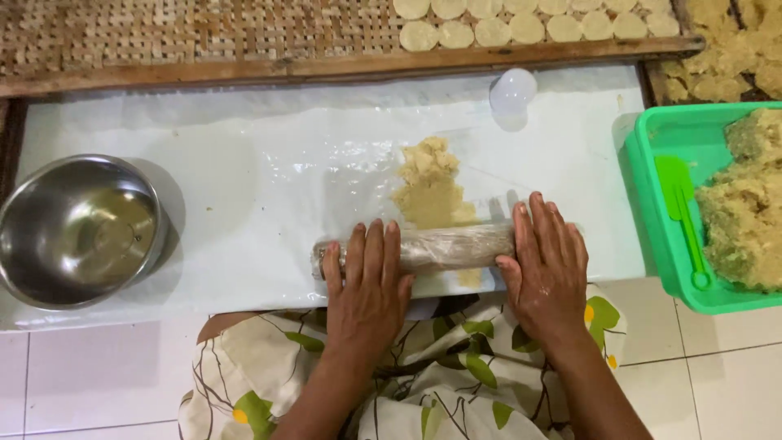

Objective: Flattening dough with a rolling pin and cutting it into circular shapes for drying.

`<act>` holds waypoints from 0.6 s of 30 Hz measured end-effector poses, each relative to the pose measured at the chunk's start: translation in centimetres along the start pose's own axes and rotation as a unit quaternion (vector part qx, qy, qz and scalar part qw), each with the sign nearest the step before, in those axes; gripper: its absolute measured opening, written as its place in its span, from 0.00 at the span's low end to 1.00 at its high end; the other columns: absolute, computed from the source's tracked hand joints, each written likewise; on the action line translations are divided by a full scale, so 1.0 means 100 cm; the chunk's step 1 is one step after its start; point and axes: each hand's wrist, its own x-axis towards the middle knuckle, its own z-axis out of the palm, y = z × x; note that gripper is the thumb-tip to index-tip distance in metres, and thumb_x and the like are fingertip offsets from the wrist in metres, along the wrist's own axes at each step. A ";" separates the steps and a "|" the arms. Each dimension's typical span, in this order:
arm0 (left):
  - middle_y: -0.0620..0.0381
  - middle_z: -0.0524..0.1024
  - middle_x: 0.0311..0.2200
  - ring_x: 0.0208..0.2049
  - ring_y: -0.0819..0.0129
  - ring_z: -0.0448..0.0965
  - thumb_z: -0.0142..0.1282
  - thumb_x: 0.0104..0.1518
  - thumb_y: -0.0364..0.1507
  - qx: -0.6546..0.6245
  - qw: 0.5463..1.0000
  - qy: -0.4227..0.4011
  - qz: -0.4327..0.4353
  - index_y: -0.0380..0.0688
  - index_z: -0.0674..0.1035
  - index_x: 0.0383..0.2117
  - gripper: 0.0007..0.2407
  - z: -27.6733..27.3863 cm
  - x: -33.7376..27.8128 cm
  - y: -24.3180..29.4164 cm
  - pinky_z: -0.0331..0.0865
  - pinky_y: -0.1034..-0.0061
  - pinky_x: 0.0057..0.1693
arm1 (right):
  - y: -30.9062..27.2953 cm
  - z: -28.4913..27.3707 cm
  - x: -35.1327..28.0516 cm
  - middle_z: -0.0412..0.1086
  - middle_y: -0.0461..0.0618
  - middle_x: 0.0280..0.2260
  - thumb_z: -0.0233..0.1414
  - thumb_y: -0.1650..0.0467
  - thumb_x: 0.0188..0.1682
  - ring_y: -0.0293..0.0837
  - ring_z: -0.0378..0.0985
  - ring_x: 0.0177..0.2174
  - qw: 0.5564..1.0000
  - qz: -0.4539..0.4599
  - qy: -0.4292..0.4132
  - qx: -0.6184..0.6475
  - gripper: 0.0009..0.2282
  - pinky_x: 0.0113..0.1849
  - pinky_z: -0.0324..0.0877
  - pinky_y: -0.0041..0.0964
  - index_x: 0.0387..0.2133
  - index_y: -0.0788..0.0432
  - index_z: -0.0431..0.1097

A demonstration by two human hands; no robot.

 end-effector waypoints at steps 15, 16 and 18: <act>0.51 0.78 0.39 0.44 0.51 0.74 0.70 0.48 0.44 -0.141 0.987 -0.066 -0.039 0.46 0.77 0.52 0.27 -0.039 0.075 -0.076 0.66 0.57 0.49 | 0.010 -0.024 0.019 0.65 0.50 0.59 0.65 0.73 0.39 0.53 0.60 0.64 0.980 -0.159 -0.049 0.109 0.16 0.63 0.58 0.55 0.40 0.48 0.73; 0.51 0.78 0.39 0.44 0.51 0.74 0.70 0.48 0.44 -0.141 0.987 -0.065 -0.039 0.46 0.77 0.52 0.27 -0.043 0.073 -0.074 0.66 0.57 0.49 | 0.008 -0.022 0.018 0.65 0.50 0.59 0.65 0.73 0.39 0.53 0.60 0.64 0.980 -0.160 -0.048 0.109 0.16 0.63 0.58 0.55 0.40 0.48 0.73; 0.51 0.77 0.39 0.43 0.52 0.74 0.69 0.48 0.44 -0.142 0.985 -0.079 -0.065 0.45 0.77 0.53 0.27 -0.052 0.071 -0.074 0.66 0.58 0.49 | 0.004 -0.015 0.022 0.63 0.51 0.60 0.65 0.69 0.37 0.54 0.59 0.62 0.967 -0.210 -0.108 0.101 0.17 0.61 0.56 0.59 0.42 0.51 0.74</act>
